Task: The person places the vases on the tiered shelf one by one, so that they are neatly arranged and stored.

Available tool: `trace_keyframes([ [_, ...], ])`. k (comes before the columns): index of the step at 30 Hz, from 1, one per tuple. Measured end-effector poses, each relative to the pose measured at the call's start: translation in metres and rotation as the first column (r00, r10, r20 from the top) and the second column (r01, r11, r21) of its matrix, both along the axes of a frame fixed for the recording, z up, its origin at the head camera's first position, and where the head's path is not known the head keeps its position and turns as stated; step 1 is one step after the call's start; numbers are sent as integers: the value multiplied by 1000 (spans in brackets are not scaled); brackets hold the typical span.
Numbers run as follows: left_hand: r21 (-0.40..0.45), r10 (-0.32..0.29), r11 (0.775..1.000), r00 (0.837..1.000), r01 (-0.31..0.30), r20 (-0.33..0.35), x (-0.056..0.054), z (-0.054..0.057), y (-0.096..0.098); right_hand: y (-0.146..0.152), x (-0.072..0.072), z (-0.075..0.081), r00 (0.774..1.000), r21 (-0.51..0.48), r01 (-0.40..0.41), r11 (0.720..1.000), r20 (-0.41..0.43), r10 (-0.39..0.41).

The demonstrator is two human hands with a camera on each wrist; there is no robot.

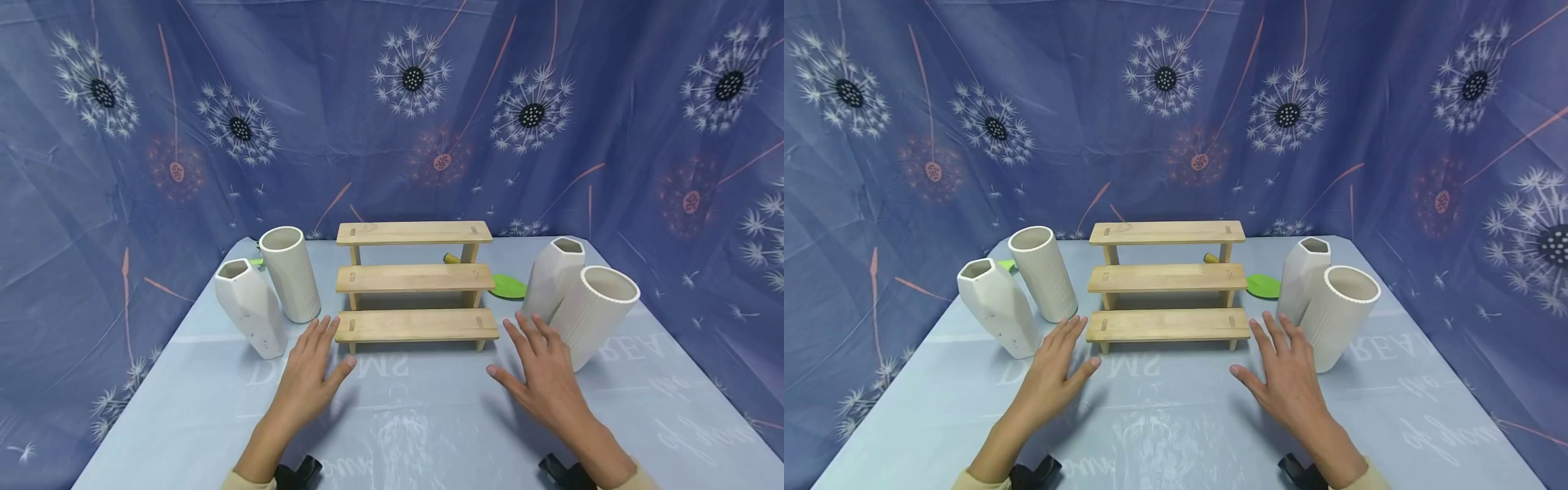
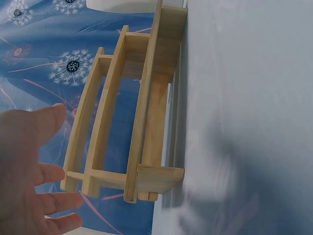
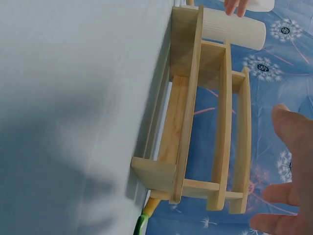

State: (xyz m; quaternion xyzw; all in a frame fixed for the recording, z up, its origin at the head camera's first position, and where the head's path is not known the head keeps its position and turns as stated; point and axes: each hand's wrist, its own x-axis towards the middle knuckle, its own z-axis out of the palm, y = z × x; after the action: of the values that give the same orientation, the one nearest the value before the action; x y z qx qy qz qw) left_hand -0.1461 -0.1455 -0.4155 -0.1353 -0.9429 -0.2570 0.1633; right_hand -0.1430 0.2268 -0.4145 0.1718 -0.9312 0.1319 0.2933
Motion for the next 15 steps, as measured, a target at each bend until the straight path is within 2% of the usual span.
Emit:
trace_keyframes([
  [9, 85, -23, 996, 1000, 23, 3, -5, -1, -3, 5, 3, 4, 1000, -97, -10, 995, 5, 10],
  [15, 173, -41, 984, 999, 35, 28, -11, -3, -7, 10, 8, 7, 1000, -181, -3, 983, 14, 6],
])
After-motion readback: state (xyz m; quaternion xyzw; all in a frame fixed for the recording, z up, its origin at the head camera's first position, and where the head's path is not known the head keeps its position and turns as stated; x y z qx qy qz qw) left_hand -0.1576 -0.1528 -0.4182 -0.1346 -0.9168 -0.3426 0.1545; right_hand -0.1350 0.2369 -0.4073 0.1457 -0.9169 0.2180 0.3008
